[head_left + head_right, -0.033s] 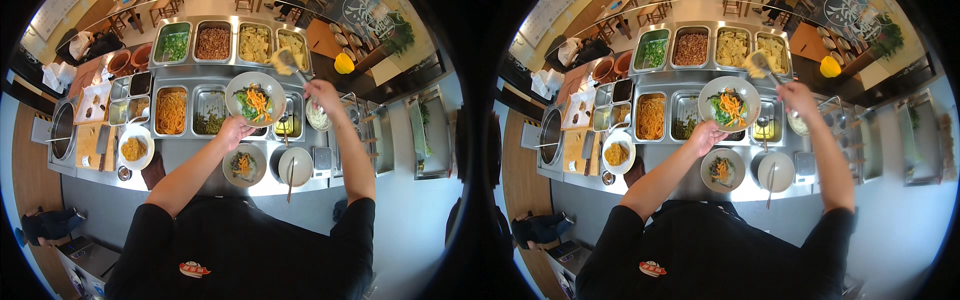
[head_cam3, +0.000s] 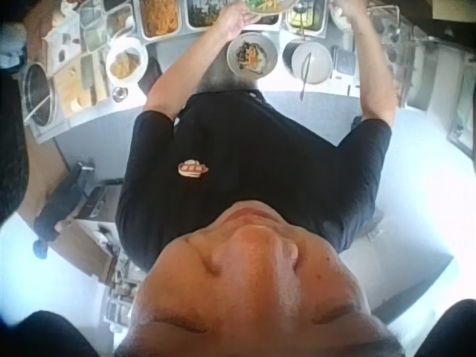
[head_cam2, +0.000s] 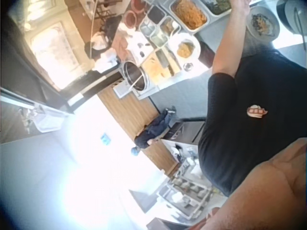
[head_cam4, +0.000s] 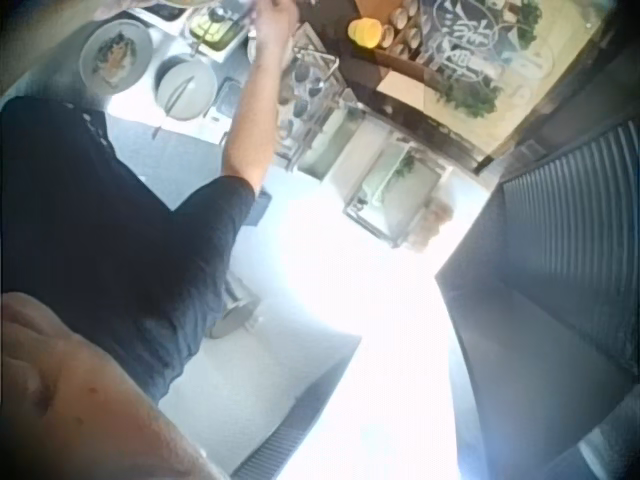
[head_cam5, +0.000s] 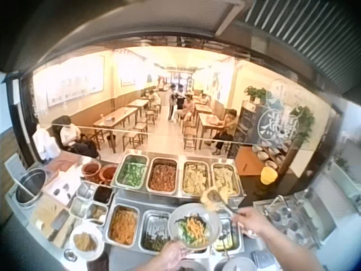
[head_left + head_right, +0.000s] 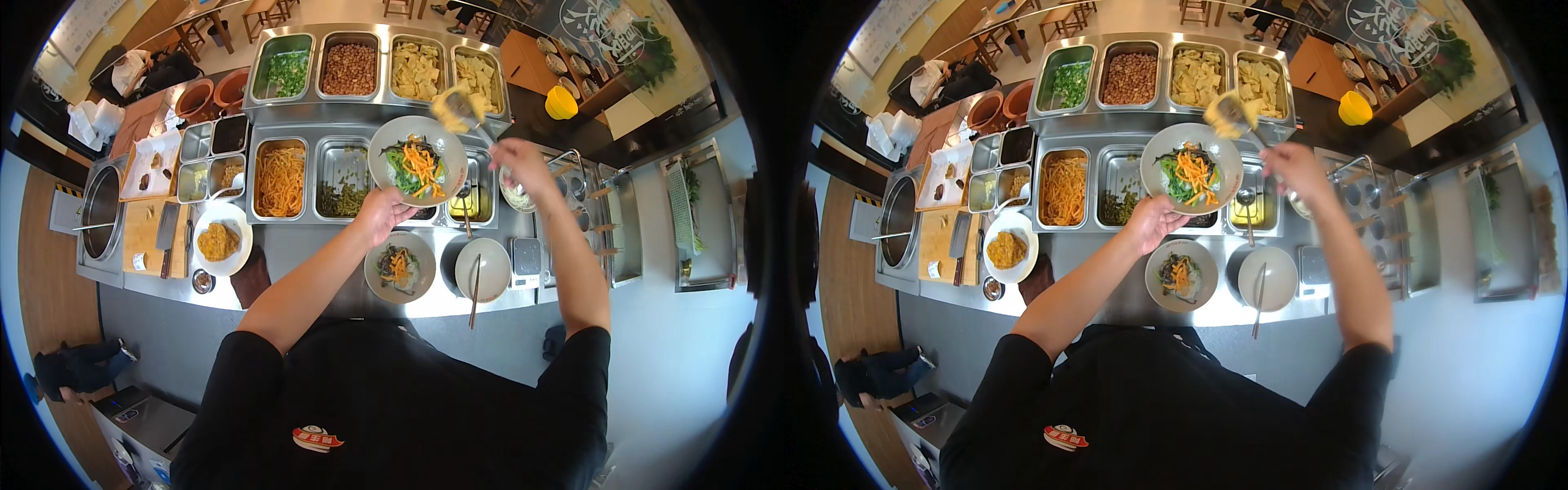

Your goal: The person assembles a noodle dish by placing noodles and green vegetables into a bowl. They use chopsticks to arrange the ingredients and tongs to add toppings from various containers on the counter.

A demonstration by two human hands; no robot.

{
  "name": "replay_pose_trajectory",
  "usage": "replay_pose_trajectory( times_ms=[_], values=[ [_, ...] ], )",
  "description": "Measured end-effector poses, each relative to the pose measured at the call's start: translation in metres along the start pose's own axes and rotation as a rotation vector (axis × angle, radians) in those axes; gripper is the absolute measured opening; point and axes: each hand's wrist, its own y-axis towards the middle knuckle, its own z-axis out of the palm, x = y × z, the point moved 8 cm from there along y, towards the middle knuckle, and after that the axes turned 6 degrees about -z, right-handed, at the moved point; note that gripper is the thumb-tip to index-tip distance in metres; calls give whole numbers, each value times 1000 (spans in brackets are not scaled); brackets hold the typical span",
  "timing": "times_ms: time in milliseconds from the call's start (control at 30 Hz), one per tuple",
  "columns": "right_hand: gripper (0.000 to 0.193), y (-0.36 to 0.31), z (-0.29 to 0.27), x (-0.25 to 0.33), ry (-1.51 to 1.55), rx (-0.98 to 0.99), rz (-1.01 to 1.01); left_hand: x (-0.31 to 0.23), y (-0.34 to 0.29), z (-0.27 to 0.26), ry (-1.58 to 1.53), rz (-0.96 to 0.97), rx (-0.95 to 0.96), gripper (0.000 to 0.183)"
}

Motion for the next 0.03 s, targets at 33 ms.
replay_pose_trajectory(
  times_ms=[33],
  values=[
    [30,-11,19,-6,13,54,38,0,-4,1,10,-5,11,34]
  ],
)
